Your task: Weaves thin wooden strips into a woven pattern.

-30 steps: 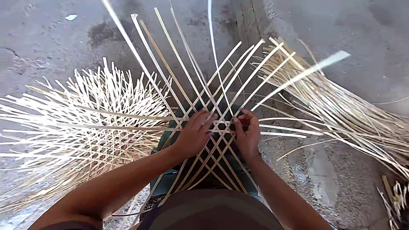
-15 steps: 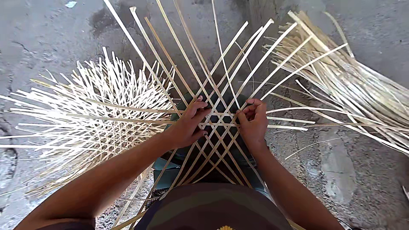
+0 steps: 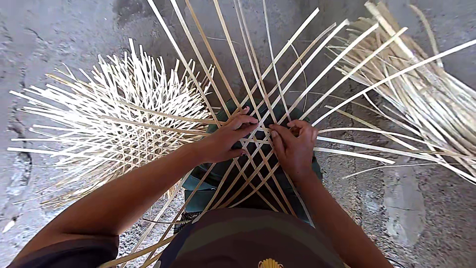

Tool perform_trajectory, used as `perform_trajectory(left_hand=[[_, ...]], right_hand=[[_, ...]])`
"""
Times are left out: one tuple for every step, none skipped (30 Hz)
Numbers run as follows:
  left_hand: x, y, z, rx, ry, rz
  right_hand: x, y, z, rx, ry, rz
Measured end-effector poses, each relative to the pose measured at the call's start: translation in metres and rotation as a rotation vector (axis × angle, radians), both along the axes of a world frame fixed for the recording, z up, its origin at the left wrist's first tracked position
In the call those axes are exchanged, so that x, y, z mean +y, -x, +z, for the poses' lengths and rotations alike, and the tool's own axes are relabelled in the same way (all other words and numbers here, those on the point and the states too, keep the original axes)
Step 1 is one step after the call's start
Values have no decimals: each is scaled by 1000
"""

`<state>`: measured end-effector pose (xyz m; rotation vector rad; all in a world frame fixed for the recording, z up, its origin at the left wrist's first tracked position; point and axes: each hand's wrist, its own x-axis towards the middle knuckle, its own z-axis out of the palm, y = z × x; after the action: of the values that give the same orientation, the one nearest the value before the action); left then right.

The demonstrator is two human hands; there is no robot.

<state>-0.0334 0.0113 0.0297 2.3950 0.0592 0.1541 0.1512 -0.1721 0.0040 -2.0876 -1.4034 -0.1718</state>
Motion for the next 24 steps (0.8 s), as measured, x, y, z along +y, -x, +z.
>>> perform_trajectory(left_hand=[[0, 0, 1, 3, 1, -2], [0, 0, 0, -1, 6, -3], [1, 1, 1, -2, 12, -4], [1, 1, 1, -6, 16, -5], [1, 2, 1, -11, 14, -2], [1, 2, 2, -10, 13, 1], [1, 2, 3, -6, 13, 0], [1, 2, 3, -6, 12, -4], [1, 2, 3, -8, 14, -11], [2, 2, 2, -10, 14, -19], [2, 1, 3, -7, 15, -24], [2, 1, 3, 0, 15, -30], [2, 1, 3, 11, 13, -35], [3, 0, 4, 21, 7, -41], [3, -1, 4, 28, 3, -42], [3, -1, 5, 39, -8, -44], [3, -2, 7, 54, -19, -45], [3, -2, 8, 66, -28, -43], [2, -2, 9, 77, -35, -41], [2, -1, 9, 83, -35, -37], [2, -1, 9, 83, -41, -38], [2, -1, 8, 84, -44, -38], [2, -1, 8, 82, -46, -40], [2, -1, 7, 80, -49, -43]], right_hand=[[0, 0, 0, 0, -10, -2], [0, -1, -1, 7, -24, 6], [0, -2, -2, 37, -44, 23], [0, -5, -1, 95, -73, 48], [-2, -8, 0, 176, -110, 74], [-4, -11, 0, 258, -151, 78], [-6, -15, 0, 343, -206, 70], [-8, -17, -3, 435, -281, 57], [-8, -19, -5, 519, -358, 42], [-9, -19, -5, 588, -416, 26], [-9, -20, -6, 627, -460, 3], [-9, -20, -6, 648, -486, -20], [-9, -19, -5, 654, -487, -41], [-9, -18, -4, 649, -465, -63], [-8, -16, -3, 628, -431, -98], [-6, -15, -2, 594, -391, -138], [-4, -14, 0, 553, -338, -164], [-3, -13, 1, 510, -290, -184], [-2, -13, 2, 481, -256, -196], [-1, -13, 2, 469, -233, -201], [0, -13, 2, 470, -224, -203], [0, -13, 3, 481, -228, -202], [1, -12, 3, 499, -238, -203], [1, -12, 4, 514, -250, -204]])
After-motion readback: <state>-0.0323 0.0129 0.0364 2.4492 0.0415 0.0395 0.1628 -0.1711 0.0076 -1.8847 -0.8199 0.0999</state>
